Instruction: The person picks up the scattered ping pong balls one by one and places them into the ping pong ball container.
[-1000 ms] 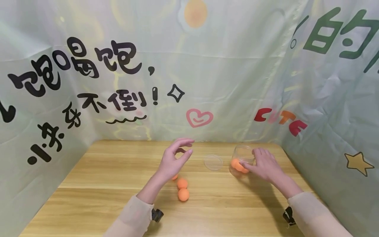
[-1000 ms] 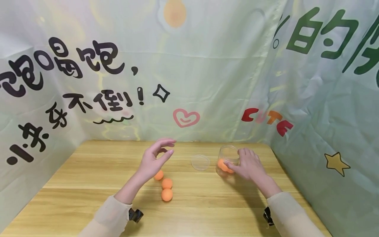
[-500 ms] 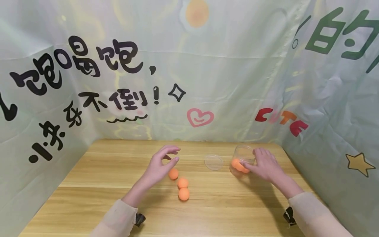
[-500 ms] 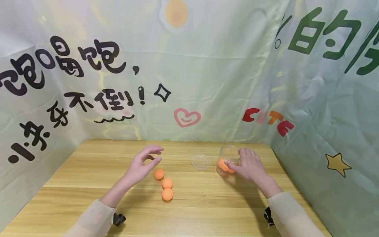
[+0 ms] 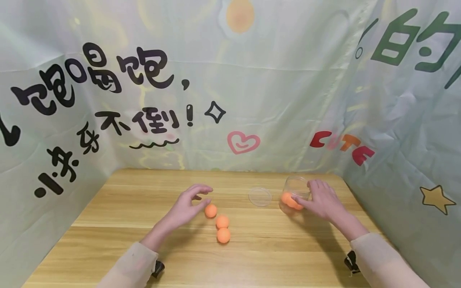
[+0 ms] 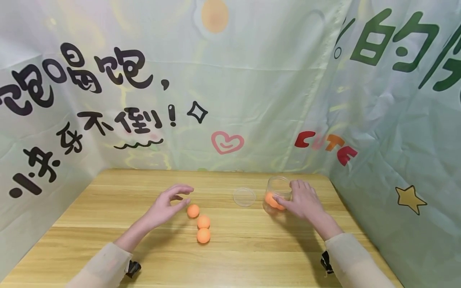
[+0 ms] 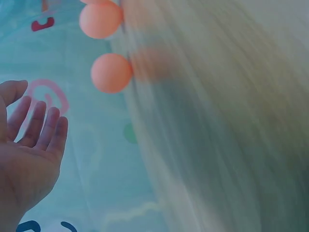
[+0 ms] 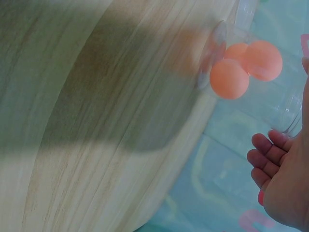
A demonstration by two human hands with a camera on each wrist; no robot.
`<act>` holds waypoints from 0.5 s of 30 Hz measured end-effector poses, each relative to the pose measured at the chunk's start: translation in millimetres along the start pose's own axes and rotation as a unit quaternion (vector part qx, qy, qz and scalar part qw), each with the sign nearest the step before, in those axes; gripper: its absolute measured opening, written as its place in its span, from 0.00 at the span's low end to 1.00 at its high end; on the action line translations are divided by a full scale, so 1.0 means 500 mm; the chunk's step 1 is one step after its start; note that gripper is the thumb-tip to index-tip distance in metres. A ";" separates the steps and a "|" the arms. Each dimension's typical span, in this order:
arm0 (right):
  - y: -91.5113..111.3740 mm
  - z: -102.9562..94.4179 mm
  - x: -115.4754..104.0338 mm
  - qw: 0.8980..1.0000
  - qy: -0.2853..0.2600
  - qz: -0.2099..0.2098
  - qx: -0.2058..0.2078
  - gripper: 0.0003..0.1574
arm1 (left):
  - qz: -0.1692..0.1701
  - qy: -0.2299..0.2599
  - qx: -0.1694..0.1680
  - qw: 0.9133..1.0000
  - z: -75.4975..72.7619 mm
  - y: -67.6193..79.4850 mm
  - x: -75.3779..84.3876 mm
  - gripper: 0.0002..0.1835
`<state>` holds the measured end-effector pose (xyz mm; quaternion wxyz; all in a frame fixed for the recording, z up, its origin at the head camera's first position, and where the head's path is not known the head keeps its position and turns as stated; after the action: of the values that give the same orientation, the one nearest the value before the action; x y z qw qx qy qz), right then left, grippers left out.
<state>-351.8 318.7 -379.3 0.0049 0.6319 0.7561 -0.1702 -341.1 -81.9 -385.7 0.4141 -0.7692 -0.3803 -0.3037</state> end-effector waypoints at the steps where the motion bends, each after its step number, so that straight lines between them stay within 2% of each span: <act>1: 0.000 0.000 0.000 1.000 0.000 0.000 0.000 0.51 | -0.004 -0.002 -0.005 1.000 0.002 -0.001 -0.006 0.18; 15: 0.001 0.000 0.003 1.000 -0.001 0.000 0.000 0.52 | -0.025 -0.053 -0.071 0.996 0.035 -0.013 -0.064 0.19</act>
<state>-351.8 320.2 -379.8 0.0053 0.6316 0.7562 -0.1710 -360.7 -75.1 -416.3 0.3303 -0.8021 -0.3983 -0.2983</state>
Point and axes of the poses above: each hand's wrist, its own y-axis away from the middle knuckle, its own z-axis out of the palm, x = y × z, the point moved 10 cm from there along -y, towards the middle knuckle, and after that the axes turned 1 degree about x, right-handed, at the moved point
